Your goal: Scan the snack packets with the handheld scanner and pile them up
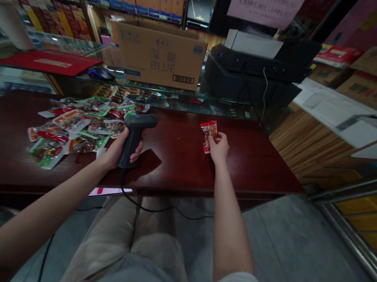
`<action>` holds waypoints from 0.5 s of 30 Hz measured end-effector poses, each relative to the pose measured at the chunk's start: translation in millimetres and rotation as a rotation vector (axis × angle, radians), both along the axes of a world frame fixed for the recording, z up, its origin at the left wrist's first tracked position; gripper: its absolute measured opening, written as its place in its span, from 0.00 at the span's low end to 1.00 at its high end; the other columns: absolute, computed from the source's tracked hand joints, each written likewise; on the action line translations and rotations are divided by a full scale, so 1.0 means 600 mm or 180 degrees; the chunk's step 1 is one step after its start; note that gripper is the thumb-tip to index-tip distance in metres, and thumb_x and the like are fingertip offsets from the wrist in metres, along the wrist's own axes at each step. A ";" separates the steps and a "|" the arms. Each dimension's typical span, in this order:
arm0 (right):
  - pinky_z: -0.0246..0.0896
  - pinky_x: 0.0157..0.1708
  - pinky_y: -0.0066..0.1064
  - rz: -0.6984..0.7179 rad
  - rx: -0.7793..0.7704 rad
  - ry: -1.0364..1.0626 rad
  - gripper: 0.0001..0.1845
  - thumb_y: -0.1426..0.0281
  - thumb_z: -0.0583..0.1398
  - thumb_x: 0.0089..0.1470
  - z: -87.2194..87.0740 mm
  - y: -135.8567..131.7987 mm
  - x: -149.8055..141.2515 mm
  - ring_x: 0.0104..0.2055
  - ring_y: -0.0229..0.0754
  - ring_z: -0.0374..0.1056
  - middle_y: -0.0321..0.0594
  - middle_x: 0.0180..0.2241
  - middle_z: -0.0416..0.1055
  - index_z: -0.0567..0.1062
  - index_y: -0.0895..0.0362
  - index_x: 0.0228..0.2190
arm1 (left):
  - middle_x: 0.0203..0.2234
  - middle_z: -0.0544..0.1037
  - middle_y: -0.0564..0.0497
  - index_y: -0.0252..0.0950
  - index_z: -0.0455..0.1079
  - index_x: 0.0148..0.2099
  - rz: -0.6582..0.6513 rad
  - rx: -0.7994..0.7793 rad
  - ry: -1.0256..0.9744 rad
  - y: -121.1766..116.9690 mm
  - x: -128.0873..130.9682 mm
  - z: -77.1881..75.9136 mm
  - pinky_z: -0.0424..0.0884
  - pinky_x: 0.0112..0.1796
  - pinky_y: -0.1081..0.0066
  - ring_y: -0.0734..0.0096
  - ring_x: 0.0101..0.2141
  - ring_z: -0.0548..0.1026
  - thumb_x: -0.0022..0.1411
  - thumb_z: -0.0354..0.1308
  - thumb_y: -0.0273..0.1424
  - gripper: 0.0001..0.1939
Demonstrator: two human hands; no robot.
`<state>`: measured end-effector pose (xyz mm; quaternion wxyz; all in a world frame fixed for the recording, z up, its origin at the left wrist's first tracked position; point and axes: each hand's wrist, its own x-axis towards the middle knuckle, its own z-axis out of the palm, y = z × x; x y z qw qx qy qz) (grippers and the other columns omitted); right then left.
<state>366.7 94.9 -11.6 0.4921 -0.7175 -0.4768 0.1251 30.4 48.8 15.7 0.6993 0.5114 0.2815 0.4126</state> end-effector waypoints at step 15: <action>0.58 0.49 0.49 -0.0655 -0.0763 -0.1118 0.20 0.64 0.58 0.53 0.008 -0.016 0.061 0.50 0.57 0.67 0.55 0.49 0.72 0.71 0.57 0.48 | 0.13 0.65 0.54 0.35 0.63 0.25 0.0299 0.0032 0.0033 0.029 -0.063 0.034 0.59 0.14 0.76 0.79 0.11 0.62 0.56 0.49 0.62 0.33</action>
